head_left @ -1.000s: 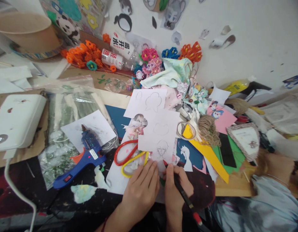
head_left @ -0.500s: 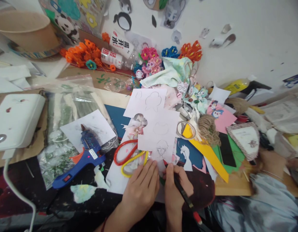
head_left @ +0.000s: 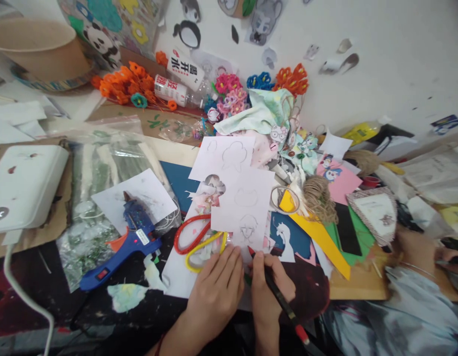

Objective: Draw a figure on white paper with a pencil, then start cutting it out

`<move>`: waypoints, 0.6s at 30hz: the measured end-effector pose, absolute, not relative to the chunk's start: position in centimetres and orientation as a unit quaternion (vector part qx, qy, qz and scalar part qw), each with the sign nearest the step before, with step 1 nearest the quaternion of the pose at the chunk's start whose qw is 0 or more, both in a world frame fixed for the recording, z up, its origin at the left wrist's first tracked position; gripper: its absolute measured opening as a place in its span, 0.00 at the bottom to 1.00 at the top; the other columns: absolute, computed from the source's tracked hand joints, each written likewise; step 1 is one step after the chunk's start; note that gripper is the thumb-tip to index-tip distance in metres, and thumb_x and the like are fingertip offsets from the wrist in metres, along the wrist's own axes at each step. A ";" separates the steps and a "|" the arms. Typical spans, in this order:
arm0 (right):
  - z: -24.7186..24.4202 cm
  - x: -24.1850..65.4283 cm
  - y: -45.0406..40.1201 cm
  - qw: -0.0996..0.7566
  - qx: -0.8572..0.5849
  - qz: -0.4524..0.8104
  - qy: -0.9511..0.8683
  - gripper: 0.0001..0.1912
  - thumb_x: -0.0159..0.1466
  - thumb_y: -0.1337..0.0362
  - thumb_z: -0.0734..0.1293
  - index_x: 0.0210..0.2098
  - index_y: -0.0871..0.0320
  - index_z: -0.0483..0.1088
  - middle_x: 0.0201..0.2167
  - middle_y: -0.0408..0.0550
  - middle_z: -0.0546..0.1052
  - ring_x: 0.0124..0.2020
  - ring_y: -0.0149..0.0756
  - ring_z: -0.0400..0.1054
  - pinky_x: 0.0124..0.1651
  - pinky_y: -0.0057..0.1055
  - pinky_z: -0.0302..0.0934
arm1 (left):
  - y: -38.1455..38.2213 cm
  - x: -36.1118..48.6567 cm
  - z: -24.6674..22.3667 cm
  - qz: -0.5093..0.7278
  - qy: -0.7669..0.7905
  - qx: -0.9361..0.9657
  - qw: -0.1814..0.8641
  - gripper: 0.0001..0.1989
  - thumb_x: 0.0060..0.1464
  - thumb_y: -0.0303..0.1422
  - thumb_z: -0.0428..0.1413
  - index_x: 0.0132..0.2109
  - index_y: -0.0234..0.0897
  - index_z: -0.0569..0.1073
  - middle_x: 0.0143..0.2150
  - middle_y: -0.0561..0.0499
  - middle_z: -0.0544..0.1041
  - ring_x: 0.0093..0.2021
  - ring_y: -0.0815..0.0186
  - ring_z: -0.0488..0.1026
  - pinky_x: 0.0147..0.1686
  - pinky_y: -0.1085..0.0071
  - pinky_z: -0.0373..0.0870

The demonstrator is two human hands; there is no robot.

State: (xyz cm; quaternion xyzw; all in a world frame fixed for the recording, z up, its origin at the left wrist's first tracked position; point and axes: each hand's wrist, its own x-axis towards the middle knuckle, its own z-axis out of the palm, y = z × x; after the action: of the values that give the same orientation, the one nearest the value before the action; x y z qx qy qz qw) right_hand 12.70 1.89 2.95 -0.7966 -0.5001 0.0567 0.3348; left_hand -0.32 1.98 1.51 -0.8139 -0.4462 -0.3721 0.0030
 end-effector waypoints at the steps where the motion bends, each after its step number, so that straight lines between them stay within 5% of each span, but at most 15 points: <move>1: 2.9 12.8 1.9 0.336 -0.798 0.061 -0.497 0.26 0.65 0.43 0.61 0.17 0.47 0.71 0.15 0.48 0.75 0.13 0.33 0.66 0.18 0.29 0.57 | 2.0 -0.3 1.5 -0.374 -0.447 -0.813 0.003 0.12 0.64 0.24 0.53 0.51 0.25 0.78 0.53 0.43 0.81 0.56 0.58 0.76 0.62 0.61 0.63; 18: 3.0 12.5 2.0 0.326 -0.793 0.080 -0.508 0.23 0.65 0.44 0.60 0.19 0.45 0.72 0.16 0.48 0.75 0.17 0.37 0.69 0.19 0.33 0.60 | 2.1 -0.4 1.6 -0.370 -0.444 -0.816 -0.003 0.13 0.64 0.24 0.52 0.51 0.24 0.77 0.54 0.41 0.80 0.57 0.57 0.76 0.62 0.61 0.62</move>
State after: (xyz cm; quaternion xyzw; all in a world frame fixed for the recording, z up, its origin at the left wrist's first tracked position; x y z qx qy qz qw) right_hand 12.48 1.97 3.00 -0.7933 -0.5076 0.0798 0.3264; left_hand -0.39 2.06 1.55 -0.8160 -0.4440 -0.3702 -0.0030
